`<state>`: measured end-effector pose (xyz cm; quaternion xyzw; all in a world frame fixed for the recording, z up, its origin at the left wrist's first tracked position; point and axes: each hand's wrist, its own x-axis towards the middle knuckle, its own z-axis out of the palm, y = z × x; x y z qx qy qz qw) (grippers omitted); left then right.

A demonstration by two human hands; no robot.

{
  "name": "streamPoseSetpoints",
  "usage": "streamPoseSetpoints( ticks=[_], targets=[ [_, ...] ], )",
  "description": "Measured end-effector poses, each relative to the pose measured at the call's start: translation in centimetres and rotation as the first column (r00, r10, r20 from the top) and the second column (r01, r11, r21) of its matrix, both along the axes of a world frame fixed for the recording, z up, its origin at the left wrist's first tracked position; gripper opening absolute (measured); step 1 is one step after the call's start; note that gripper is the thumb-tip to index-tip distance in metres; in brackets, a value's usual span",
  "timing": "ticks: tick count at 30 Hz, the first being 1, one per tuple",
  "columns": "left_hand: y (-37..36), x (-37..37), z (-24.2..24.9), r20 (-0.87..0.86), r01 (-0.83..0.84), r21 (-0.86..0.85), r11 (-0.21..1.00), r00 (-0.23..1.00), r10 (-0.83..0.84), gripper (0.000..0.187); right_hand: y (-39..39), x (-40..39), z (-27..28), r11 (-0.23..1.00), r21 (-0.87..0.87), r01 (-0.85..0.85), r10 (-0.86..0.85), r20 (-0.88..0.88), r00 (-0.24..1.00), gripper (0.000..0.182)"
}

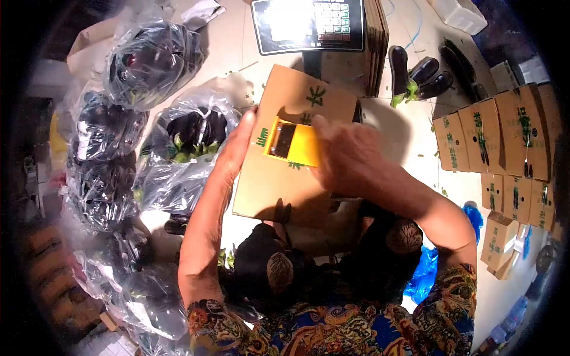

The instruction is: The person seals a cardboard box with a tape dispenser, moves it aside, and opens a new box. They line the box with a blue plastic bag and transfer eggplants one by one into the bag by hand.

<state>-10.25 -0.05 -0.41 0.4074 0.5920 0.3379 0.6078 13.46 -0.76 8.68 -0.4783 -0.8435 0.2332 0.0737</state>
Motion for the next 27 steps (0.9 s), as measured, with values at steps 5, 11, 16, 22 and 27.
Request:
streamPoseSetpoints(
  ticks=[5, 11, 16, 22, 27],
  targets=[
    [1.5, -0.9, 1.9, -0.532, 0.238, 0.123, 0.963, 0.835, -0.138, 0.083, 0.8, -1.7, 0.4, 0.997, 0.012, -0.072, 0.073, -0.017, 0.997, 0.037],
    [2.4, -4.2, 0.4, -0.480, 0.178, 0.097, 0.979, 0.870, -0.111, 0.074, -0.1, -0.3, -0.7, 0.999, -0.035, -0.007, 0.007, -0.013, 1.000, 0.041],
    [2.7, -5.5, 0.4, -0.435, 0.130, -0.003, 0.992, 0.893, -0.118, 0.076, -1.4, 5.4, -7.0, 0.999, 0.036, -0.031, 0.035, -0.139, 0.990, 0.053],
    [3.1, -6.2, -0.4, -0.421, 0.121, 0.048, 0.991, 0.903, -0.090, 0.077, -3.0, 9.8, -14.8, 0.997, 0.060, 0.044, -0.026, -0.270, 0.963, 0.057],
    [3.0, -5.4, 0.4, -0.504, 0.125, 0.028, 0.992, 0.859, -0.094, 0.079, -5.2, 13.6, -19.9, 0.988, -0.105, 0.117, -0.132, -0.149, 0.980, 0.068]
  ],
)
